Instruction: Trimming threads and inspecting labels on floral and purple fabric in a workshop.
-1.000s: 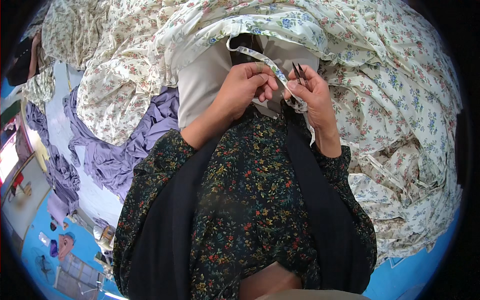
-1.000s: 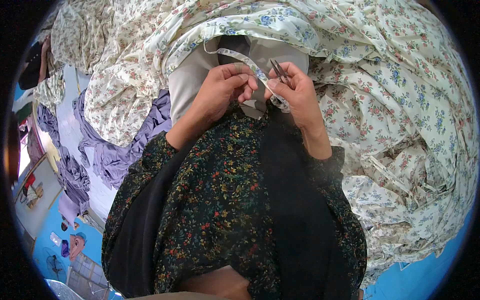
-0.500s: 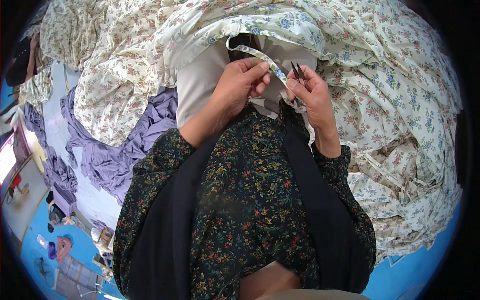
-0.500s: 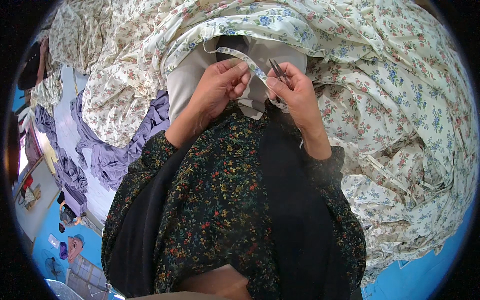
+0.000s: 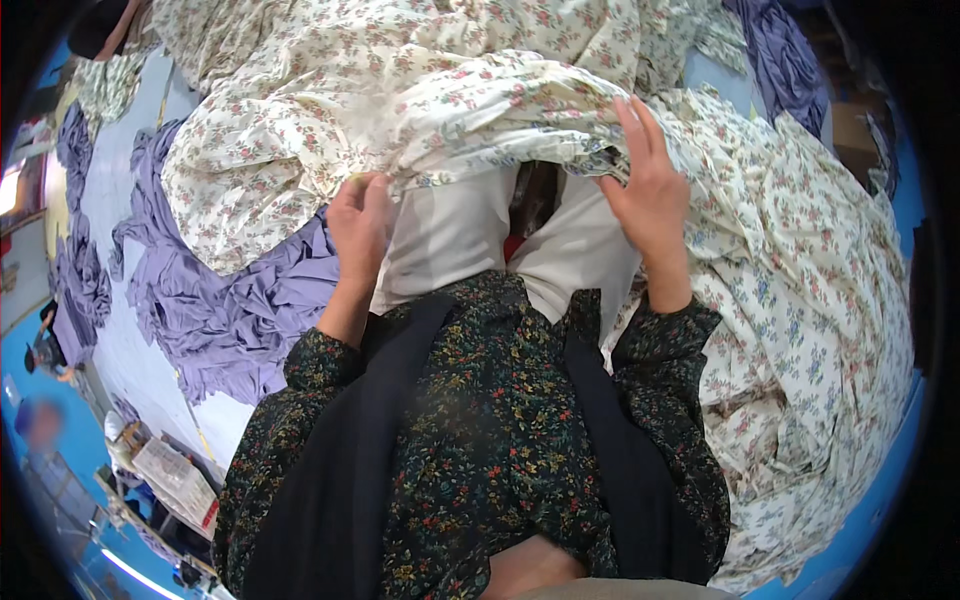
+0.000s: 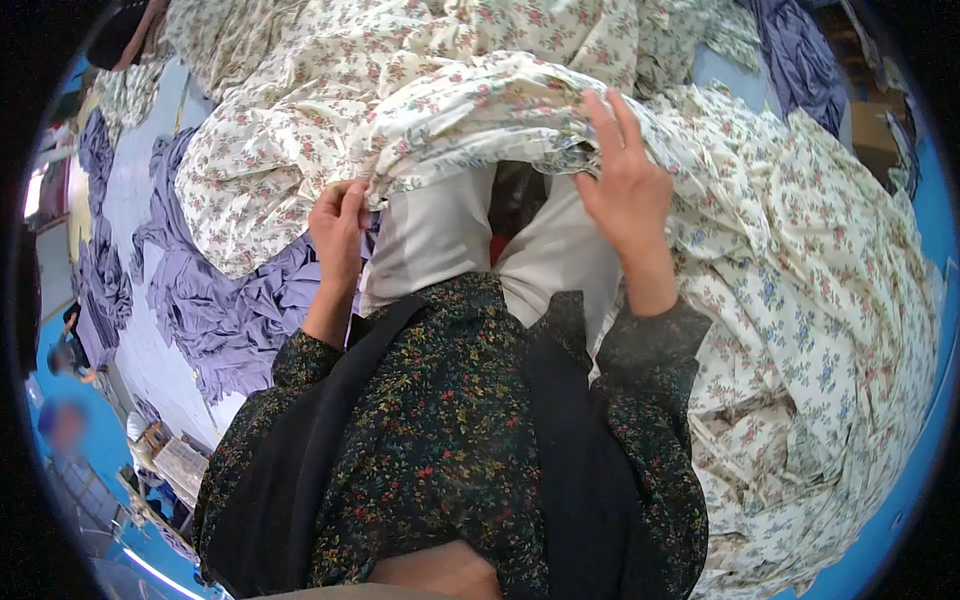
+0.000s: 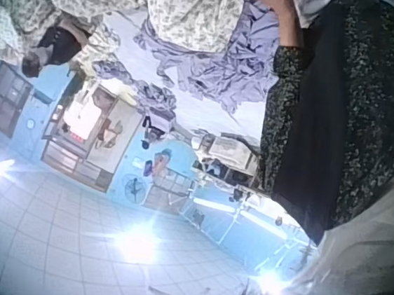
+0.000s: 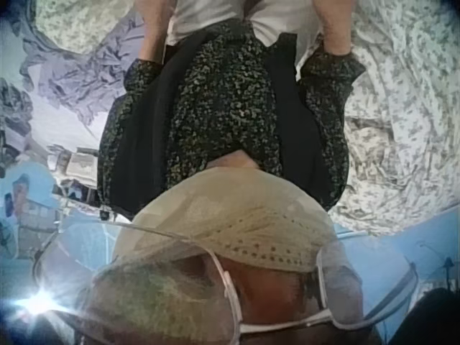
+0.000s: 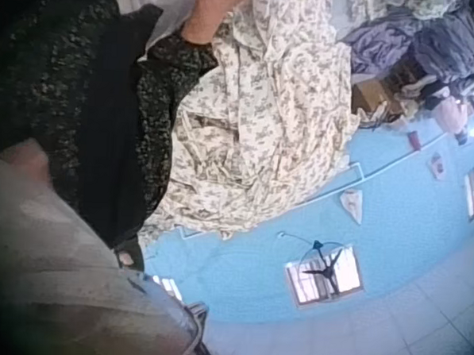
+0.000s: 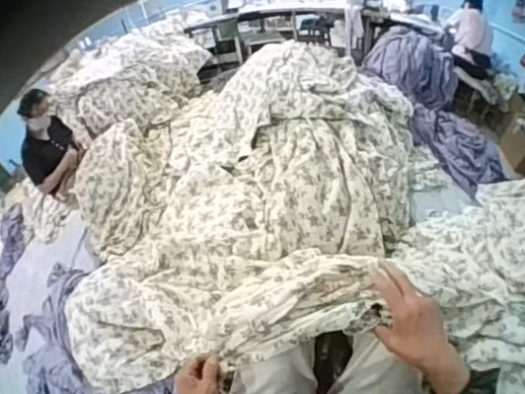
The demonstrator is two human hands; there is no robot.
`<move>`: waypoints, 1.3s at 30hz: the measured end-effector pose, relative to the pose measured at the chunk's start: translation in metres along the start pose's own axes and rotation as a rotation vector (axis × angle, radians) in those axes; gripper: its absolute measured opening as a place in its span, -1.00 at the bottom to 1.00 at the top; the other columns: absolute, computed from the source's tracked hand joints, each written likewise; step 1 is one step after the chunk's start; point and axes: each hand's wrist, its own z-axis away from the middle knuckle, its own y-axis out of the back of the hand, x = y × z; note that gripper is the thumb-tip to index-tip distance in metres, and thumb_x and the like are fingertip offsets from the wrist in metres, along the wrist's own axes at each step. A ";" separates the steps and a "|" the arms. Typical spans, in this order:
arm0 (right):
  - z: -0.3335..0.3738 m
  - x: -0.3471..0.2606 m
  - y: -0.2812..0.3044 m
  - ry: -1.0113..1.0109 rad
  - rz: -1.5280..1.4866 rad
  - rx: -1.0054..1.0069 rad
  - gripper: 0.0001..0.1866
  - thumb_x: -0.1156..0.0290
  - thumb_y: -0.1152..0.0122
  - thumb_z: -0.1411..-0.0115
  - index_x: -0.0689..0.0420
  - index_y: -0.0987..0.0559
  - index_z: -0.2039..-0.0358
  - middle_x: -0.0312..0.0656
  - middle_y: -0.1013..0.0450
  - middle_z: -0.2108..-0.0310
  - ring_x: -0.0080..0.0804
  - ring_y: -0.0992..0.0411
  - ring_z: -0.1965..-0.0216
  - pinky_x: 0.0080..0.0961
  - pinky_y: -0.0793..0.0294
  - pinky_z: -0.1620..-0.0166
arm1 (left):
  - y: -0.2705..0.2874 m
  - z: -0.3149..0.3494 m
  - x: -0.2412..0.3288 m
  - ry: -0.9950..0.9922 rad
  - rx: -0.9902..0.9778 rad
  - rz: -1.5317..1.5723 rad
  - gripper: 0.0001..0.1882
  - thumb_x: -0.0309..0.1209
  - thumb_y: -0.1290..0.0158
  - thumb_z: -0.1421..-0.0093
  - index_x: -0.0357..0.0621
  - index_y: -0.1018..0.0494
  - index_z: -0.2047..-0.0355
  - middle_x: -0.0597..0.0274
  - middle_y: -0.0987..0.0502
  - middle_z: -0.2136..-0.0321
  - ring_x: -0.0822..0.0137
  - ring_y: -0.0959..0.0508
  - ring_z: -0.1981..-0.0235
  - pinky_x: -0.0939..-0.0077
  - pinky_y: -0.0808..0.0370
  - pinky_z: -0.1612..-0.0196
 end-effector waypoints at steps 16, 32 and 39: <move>0.057 0.014 -0.001 -0.425 -0.717 0.245 -0.77 0.45 -0.13 -0.12 0.18 -0.57 0.19 -0.24 -0.57 0.19 -0.70 -0.36 0.59 -0.73 -0.30 0.52 | -0.148 -0.119 0.079 -0.758 -0.603 -0.311 -0.80 -0.31 -0.22 -0.09 -0.13 -0.60 0.31 0.19 -0.43 0.52 0.25 -0.38 0.51 0.44 -0.29 0.40; 0.098 -0.032 -0.017 -0.803 -1.533 -0.429 -0.72 0.49 -0.31 -0.08 0.27 -0.55 0.18 -0.19 -0.57 0.39 -0.59 -0.52 0.45 -0.73 -0.46 0.40 | -0.095 0.049 0.048 0.372 -0.861 0.023 -0.65 -0.22 -0.01 -0.31 -0.35 -0.51 0.34 0.15 -0.58 0.40 0.38 -0.56 0.34 0.48 -0.47 0.26; 0.140 -0.012 -0.002 -0.683 -1.369 -0.311 -0.78 0.39 -0.23 -0.20 0.28 -0.62 0.22 -0.40 -0.49 0.57 -0.85 -0.11 0.69 -0.81 0.01 0.61 | -0.133 0.018 0.037 0.322 -0.694 0.377 -0.57 -0.16 0.10 -0.36 -0.36 -0.45 0.11 -0.03 -0.61 0.29 0.19 -0.64 0.24 0.41 -0.57 0.17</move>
